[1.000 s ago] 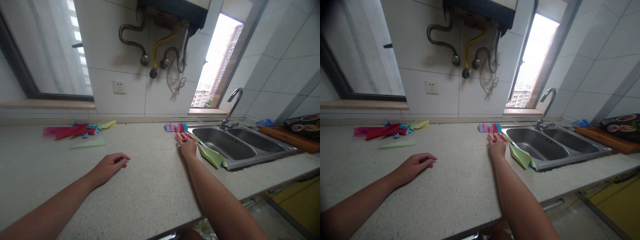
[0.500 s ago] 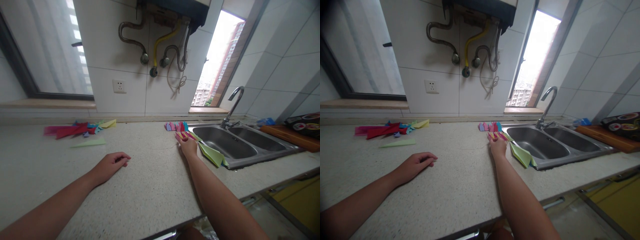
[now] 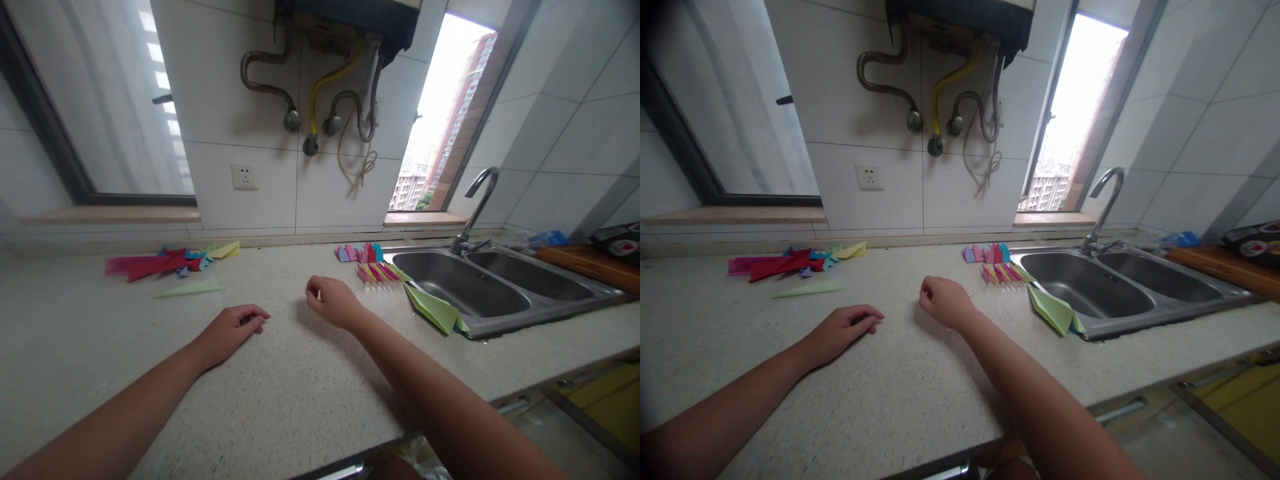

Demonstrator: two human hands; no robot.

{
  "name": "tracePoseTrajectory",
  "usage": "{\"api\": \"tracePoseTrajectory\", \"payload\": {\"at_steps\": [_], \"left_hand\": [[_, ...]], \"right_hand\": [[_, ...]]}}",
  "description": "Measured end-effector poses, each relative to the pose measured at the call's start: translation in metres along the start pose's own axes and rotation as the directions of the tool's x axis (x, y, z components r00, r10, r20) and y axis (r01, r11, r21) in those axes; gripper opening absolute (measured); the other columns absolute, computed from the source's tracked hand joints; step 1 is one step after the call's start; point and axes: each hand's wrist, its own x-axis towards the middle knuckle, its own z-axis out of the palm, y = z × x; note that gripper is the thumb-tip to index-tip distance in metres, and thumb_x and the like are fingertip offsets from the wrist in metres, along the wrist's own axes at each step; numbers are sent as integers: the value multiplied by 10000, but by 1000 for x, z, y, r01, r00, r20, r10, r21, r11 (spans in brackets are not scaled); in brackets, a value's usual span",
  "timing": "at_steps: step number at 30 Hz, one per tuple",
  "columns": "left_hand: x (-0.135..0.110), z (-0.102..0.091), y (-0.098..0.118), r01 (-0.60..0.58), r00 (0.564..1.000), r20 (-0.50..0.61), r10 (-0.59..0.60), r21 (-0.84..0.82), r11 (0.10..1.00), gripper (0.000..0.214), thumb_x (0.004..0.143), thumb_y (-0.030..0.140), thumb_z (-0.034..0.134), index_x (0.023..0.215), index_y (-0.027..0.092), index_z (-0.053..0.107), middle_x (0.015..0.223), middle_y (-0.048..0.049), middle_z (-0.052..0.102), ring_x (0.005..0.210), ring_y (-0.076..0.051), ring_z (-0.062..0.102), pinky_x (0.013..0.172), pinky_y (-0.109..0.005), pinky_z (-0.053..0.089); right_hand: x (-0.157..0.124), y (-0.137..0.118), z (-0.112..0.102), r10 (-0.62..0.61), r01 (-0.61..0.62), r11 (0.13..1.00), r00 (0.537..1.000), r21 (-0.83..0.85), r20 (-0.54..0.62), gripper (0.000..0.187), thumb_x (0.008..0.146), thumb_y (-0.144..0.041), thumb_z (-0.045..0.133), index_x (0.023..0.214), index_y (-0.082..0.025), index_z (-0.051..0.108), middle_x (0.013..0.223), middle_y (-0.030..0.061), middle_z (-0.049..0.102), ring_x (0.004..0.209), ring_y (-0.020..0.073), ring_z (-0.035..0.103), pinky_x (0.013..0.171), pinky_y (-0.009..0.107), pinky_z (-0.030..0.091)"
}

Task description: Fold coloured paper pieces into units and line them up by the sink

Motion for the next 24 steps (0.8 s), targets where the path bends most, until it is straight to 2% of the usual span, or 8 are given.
{"api": "tracePoseTrajectory", "payload": {"at_steps": [2, 4, 8, 11, 13, 15, 18, 24], "left_hand": [[0, 0, 1, -3, 1000, 1, 3, 0, 1000, 320, 877, 437, 535, 1002, 215, 729, 806, -48, 734, 809, -235, 676, 762, -340, 465], [-1, 0, 3, -5, 1000, 6, 5, -5, 1000, 319, 878, 432, 534, 1007, 213, 727, 807, -46, 733, 809, -232, 675, 757, -338, 469], [-1, 0, 3, -22, 1000, 7, 22, -4, 1000, 283, 887, 391, 539, 1003, 213, 725, 813, -42, 736, 807, -219, 677, 752, -321, 471], [0, -1, 2, -27, 1000, -8, 27, 13, 1000, 263, 896, 366, 536, 996, 214, 726, 810, -38, 732, 805, -210, 675, 755, -313, 471], [1, 0, 1, -35, 999, -14, 35, 25, 999, 261, 902, 352, 529, 1003, 215, 727, 812, -39, 731, 803, -208, 675, 750, -312, 473], [1, 0, 0, -55, 998, -18, 56, 58, 997, 260, 908, 337, 522, 1011, 218, 729, 830, -43, 733, 807, -207, 674, 745, -314, 475], [0, 0, 0, -111, 992, -38, 119, 176, 978, 246, 907, 306, 526, 997, 227, 741, 894, -55, 730, 822, -205, 660, 753, -322, 475], [-1, -6, 2, -329, 939, 56, 339, 436, 838, 236, 905, 199, 508, 1005, 213, 722, 953, -72, 720, 954, -225, 611, 882, -361, 455]], "right_hand": [[10, -22, 8, -77, 89, 994, 983, -62, 169, 87, 830, -265, 591, 848, -225, 666, 817, 43, 710, 698, 180, 607, 636, 289, 380], [19, -35, 20, -116, 137, 988, 964, -76, 238, 116, 840, -303, 599, 871, -224, 678, 861, 56, 717, 734, 195, 620, 651, 299, 395], [27, -34, 52, -108, 116, 992, 985, -49, 137, 258, 874, -291, 574, 1103, -194, 643, 1079, 98, 683, 979, 222, 605, 829, 329, 423], [25, -19, 67, -104, 108, 994, 980, -19, 169, 317, 875, -316, 593, 1162, -187, 632, 1158, 117, 645, 1083, 240, 555, 925, 380, 389], [23, -9, 70, -113, 112, 994, 977, 18, 178, 335, 879, -304, 590, 1190, -186, 627, 1179, 119, 634, 1103, 243, 545, 944, 393, 378], [21, -1, 69, -135, 124, 990, 972, 65, 195, 289, 877, -294, 592, 1136, -183, 660, 1172, 118, 635, 1099, 244, 550, 952, 392, 381], [20, 8, 66, -162, 137, 981, 967, 134, 196, 295, 865, -285, 611, 1135, -186, 677, 1195, 125, 626, 1115, 251, 547, 970, 395, 387], [25, 14, 67, -183, 142, 966, 966, 217, 185, 260, 853, -258, 615, 1085, -194, 712, 1183, 121, 637, 1103, 247, 562, 984, 398, 402]]}}
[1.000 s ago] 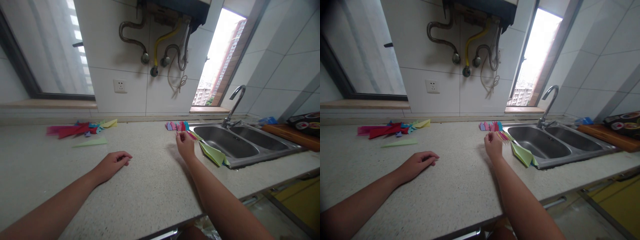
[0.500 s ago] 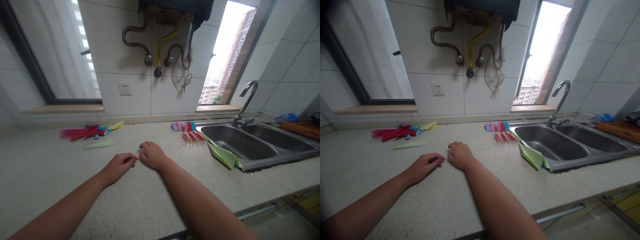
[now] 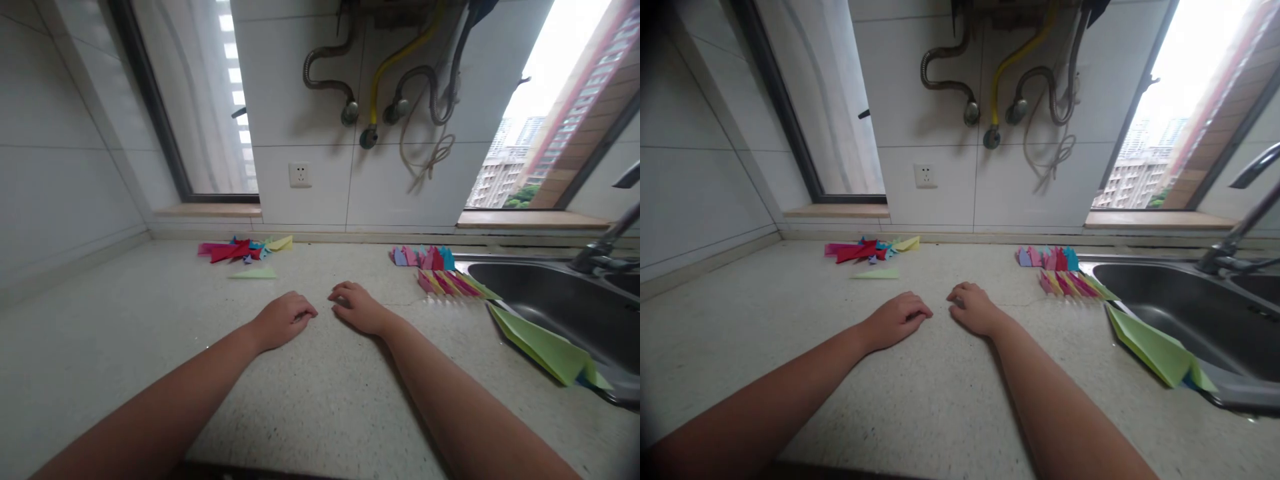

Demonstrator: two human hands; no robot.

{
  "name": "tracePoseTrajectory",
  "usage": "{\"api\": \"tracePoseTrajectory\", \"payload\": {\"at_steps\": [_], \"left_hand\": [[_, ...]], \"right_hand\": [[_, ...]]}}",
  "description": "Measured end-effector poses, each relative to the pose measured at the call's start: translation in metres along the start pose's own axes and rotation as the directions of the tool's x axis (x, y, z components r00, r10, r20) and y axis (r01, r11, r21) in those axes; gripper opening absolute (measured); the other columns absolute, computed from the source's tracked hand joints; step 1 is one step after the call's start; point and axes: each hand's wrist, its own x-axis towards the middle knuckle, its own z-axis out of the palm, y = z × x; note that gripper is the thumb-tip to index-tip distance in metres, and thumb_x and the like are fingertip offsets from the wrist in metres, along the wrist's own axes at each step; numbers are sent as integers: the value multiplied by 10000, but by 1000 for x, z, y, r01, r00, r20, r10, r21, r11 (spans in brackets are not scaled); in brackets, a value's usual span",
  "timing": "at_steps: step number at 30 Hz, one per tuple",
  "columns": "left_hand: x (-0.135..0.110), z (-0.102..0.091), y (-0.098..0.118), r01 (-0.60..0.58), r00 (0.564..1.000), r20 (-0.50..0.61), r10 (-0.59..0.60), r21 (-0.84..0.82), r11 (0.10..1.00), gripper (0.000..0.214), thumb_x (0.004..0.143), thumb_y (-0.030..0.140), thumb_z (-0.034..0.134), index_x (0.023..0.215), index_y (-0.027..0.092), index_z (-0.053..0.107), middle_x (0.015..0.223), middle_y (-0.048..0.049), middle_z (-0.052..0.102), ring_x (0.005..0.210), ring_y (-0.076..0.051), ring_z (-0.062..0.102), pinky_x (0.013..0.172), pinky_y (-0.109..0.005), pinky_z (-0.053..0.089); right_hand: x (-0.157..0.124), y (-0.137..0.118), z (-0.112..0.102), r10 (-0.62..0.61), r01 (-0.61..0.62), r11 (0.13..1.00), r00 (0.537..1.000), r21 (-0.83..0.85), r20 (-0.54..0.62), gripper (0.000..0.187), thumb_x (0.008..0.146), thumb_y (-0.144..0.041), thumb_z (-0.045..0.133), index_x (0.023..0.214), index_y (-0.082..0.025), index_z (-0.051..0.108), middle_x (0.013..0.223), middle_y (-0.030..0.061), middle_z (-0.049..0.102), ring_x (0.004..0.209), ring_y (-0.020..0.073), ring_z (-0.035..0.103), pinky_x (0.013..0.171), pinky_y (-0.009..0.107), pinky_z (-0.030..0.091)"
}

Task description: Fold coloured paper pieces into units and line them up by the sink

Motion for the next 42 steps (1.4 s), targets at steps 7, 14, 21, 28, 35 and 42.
{"api": "tracePoseTrajectory", "payload": {"at_steps": [7, 14, 21, 28, 35, 42], "left_hand": [[-11, -47, -70, 283, 954, -198, -226, 339, 897, 412, 875, 246, 547, 1281, 196, 594, 1283, -94, 625, 1209, -246, 536, 1080, -370, 379], [-52, -80, -150, 606, 793, -338, -508, 343, 718, 479, 857, 300, 564, 1279, 76, 601, 1313, -190, 619, 1223, -311, 557, 1080, -428, 386], [-51, -73, -147, 668, 736, -360, -574, 245, 703, 245, 847, 301, 598, 1025, 189, 723, 1117, -112, 718, 1088, -280, 624, 981, -388, 449], [-42, -72, -125, 614, 735, -398, -550, 45, 788, 160, 807, 285, 638, 921, 204, 716, 963, -84, 728, 930, -259, 650, 893, -376, 464], [-10, -47, -93, 454, 726, -388, -567, -349, 820, 238, 792, 392, 652, 888, 175, 642, 827, -55, 696, 760, -204, 678, 736, -327, 525], [10, -13, -32, 306, 784, -171, -597, -729, 612, 329, 756, 443, 725, 884, 175, 582, 801, -46, 703, 700, -169, 701, 654, -282, 553]], "right_hand": [[3, 5, 1, 9, -10, 1000, 1000, 8, 25, 256, 848, -254, 606, 1077, -197, 706, 1160, 123, 643, 1090, 254, 565, 971, 413, 408], [4, 3, 1, 4, -3, 999, 999, -42, 39, 264, 852, -261, 589, 1087, -194, 690, 1146, 128, 637, 1084, 262, 558, 966, 414, 402], [3, 1, 1, 9, -7, 999, 999, -54, 46, 275, 854, -260, 582, 1102, -196, 680, 1151, 132, 632, 1083, 265, 555, 960, 415, 396], [2, 0, -1, 5, -3, 999, 999, -40, 51, 274, 854, -256, 590, 1105, -198, 683, 1146, 130, 631, 1085, 262, 558, 965, 414, 402], [0, -7, -4, -7, 8, 998, 1000, 57, -18, 233, 829, -201, 604, 1042, -195, 699, 1084, 111, 650, 1037, 238, 585, 954, 398, 421], [3, -27, 1, 208, -141, 899, 971, 414, -121, 205, 896, -305, 563, 1035, -199, 670, 958, 66, 685, 815, 174, 620, 781, 336, 482]]}}
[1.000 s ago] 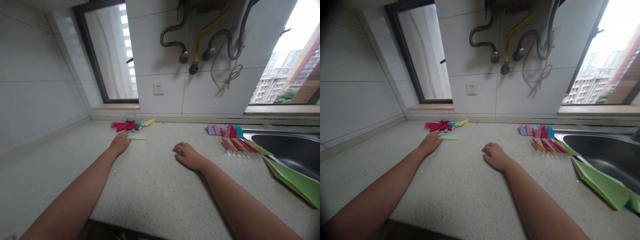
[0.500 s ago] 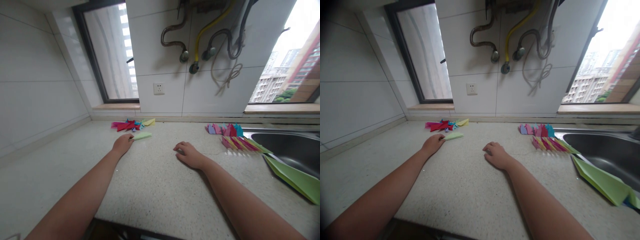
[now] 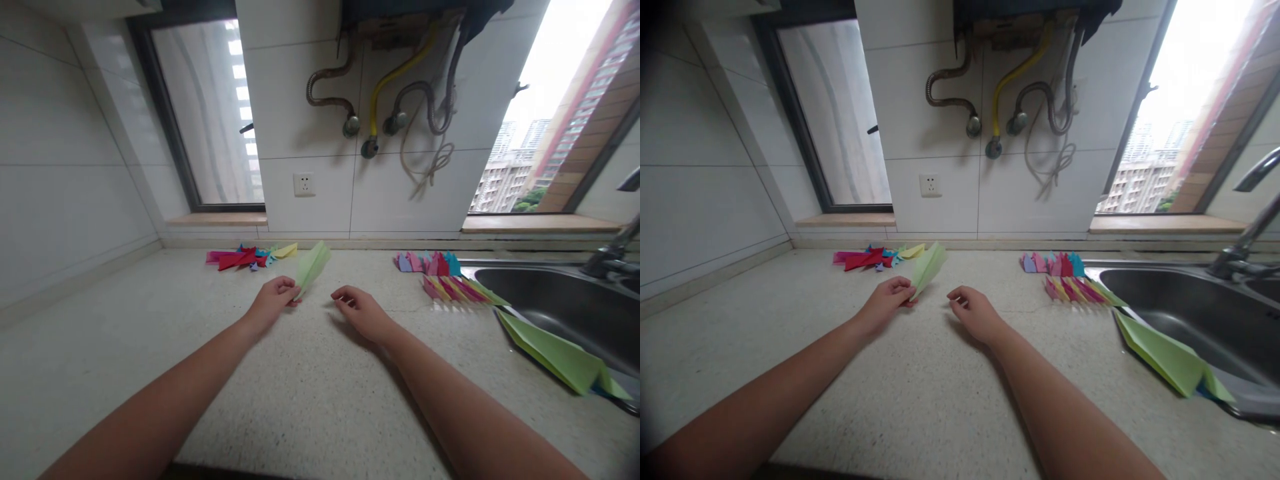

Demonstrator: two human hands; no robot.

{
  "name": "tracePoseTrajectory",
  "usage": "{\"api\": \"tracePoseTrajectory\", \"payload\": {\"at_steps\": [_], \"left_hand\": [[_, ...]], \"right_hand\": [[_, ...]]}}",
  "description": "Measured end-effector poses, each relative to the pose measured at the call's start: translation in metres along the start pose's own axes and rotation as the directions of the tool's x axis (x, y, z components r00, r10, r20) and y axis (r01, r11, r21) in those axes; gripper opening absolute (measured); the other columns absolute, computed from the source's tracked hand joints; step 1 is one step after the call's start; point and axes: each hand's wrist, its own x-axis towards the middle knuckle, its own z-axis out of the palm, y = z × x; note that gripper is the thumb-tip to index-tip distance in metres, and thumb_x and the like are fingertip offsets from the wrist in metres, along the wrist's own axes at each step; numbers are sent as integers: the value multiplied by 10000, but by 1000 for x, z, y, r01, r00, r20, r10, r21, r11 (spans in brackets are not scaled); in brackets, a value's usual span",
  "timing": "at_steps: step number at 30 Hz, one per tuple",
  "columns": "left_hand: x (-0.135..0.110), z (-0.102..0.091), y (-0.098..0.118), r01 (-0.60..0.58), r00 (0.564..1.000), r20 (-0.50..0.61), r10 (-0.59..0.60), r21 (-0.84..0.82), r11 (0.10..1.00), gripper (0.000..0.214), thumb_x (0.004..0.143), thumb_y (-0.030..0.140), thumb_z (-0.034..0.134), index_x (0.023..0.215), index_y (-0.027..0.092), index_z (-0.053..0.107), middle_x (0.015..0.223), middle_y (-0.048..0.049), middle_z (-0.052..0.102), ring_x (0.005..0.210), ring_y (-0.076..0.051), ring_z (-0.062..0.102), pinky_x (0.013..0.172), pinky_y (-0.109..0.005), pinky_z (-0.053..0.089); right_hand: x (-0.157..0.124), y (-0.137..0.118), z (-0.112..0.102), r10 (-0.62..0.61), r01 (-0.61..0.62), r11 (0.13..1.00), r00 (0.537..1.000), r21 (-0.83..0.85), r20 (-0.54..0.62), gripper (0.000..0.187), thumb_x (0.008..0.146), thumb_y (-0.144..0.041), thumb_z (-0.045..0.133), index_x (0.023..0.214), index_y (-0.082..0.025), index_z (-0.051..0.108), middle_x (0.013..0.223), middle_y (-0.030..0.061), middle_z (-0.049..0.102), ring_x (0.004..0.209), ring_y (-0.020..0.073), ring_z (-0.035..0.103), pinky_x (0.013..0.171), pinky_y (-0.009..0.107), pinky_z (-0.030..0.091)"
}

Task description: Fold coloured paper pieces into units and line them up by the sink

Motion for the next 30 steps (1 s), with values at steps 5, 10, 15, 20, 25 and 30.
{"api": "tracePoseTrajectory", "payload": {"at_steps": [5, 10, 15, 20, 25, 30], "left_hand": [[-23, 27, 10, 99, 987, 146, -71, -194, 976, 283, 746, 364, 769, 852, 163, 601, 784, -30, 691, 746, -156, 696, 697, -263, 528], [-33, 36, 14, 129, 978, 185, -92, -200, 971, 243, 734, 316, 775, 826, 160, 612, 776, -26, 686, 744, -150, 671, 705, -278, 521], [-35, 36, 14, 90, 976, 210, -54, -165, 982, 202, 754, 292, 755, 838, 158, 629, 776, -32, 690, 701, -130, 643, 679, -263, 502], [-38, 37, 11, 39, 973, 229, -5, -143, 989, 225, 799, 321, 724, 940, 175, 628, 866, -40, 690, 731, -141, 659, 648, -264, 530], [-41, 38, 13, -1, 967, 251, 33, -128, 992, 289, 847, 371, 675, 1065, 196, 604, 996, -70, 696, 777, -158, 679, 619, -263, 545], [-40, 37, 12, -27, 967, 246, 66, -159, 987, 281, 836, 357, 682, 1057, 200, 610, 964, -60, 680, 816, -168, 655, 609, -256, 529]], "right_hand": [[1, -11, 12, 29, -8, 948, 998, 317, -61, 225, 846, -379, 644, 971, -192, 626, 876, 40, 666, 799, 167, 602, 738, 314, 474], [-1, -17, 15, 55, -16, 900, 995, 436, -78, 227, 812, -393, 683, 826, -184, 596, 762, 13, 625, 713, 150, 561, 672, 291, 448], [-5, -26, 14, 49, -35, 868, 999, 496, -14, 216, 796, -357, 695, 908, -177, 650, 826, 32, 654, 724, 155, 565, 699, 309, 451], [-7, -34, 16, 41, -34, 820, 999, 571, 0, 185, 774, -324, 699, 880, -182, 646, 808, 24, 655, 715, 152, 576, 697, 305, 450], [-5, -28, 16, 61, -48, 796, 998, 604, -1, 193, 786, -309, 695, 916, -182, 628, 806, 17, 655, 698, 142, 593, 672, 294, 460], [-4, -27, 12, 70, -64, 806, 997, 588, 13, 192, 800, -301, 678, 945, -186, 624, 780, 5, 637, 691, 139, 604, 654, 288, 467]]}}
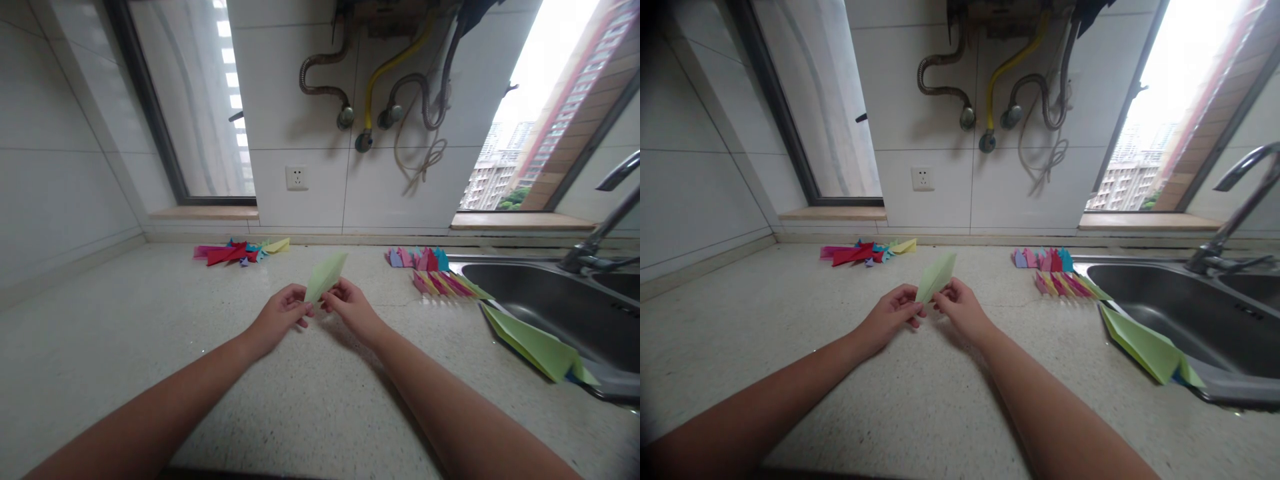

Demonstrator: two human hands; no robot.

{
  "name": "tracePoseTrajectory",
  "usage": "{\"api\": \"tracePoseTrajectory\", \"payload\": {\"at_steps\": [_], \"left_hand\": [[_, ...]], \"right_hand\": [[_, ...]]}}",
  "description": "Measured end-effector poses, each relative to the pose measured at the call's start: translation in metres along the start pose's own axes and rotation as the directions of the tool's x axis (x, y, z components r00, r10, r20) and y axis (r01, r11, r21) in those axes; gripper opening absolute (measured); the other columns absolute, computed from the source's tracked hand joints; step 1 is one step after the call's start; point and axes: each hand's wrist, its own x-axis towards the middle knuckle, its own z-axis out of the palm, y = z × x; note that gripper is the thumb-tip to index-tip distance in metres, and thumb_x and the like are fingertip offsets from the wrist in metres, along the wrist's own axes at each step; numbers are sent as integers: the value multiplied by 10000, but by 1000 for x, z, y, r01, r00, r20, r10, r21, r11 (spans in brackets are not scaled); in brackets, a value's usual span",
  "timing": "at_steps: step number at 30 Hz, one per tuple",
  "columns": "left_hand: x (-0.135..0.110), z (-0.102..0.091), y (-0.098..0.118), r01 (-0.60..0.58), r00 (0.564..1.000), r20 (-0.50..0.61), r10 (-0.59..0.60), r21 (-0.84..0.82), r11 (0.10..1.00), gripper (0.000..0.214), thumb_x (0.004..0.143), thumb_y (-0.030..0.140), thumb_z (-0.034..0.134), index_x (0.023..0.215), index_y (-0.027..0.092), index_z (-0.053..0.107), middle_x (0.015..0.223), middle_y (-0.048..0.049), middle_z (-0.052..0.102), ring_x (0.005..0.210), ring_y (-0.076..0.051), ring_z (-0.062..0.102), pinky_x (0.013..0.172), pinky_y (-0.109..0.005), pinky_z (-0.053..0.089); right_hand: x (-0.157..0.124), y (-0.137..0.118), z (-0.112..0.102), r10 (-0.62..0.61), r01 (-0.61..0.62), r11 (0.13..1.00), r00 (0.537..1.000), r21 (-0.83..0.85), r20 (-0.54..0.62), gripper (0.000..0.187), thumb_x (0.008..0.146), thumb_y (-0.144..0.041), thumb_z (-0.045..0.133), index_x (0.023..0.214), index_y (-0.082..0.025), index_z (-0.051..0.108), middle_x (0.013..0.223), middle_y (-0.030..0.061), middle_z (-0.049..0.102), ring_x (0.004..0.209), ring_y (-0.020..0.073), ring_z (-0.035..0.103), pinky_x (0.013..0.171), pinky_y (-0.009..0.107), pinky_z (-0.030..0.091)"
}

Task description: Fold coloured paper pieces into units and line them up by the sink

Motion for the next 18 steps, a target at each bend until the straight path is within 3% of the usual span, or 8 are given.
{"api": "tracePoseTrajectory", "payload": {"at_steps": [5, 8, 13, 18], "left_hand": [[1, -4, -4, -43, 997, -57, 50, 127, 991, 219, 813, 328, 699, 979, 190, 660, 866, -23, 641, 690, -123, 580, 601, -241, 479], [1, -6, -2, -141, 982, -87, 169, 259, 955, 135, 829, 280, 671, 926, 187, 683, 915, -44, 651, 811, -155, 607, 698, -265, 497], [0, -9, 8, -280, 915, -131, 381, 472, 836, 113, 851, 263, 639, 922, 210, 708, 1006, -67, 652, 952, -192, 619, 752, -285, 523], [-3, -8, 14, -270, 894, -175, 412, 523, 809, 194, 911, 322, 589, 988, 217, 733, 1039, -75, 650, 970, -195, 624, 727, -276, 532]], "right_hand": [[-2, 0, 0, 132, -132, 989, 991, -69, -6, 139, 786, -246, 614, 877, -174, 691, 837, 58, 678, 723, 164, 624, 653, 308, 488], [-4, 2, -1, 183, -182, 977, 983, -110, -4, 165, 804, -259, 594, 873, -172, 715, 817, 65, 683, 739, 172, 629, 693, 326, 500], [-3, 1, -2, 145, -141, 988, 987, -65, 67, 202, 792, -329, 684, 918, -171, 674, 858, 52, 669, 705, 146, 610, 649, 300, 477], [-3, -3, -1, 141, -145, 988, 987, 48, 74, 363, 767, -389, 740, 1044, -202, 597, 879, 26, 657, 681, 130, 601, 619, 284, 464]]}}
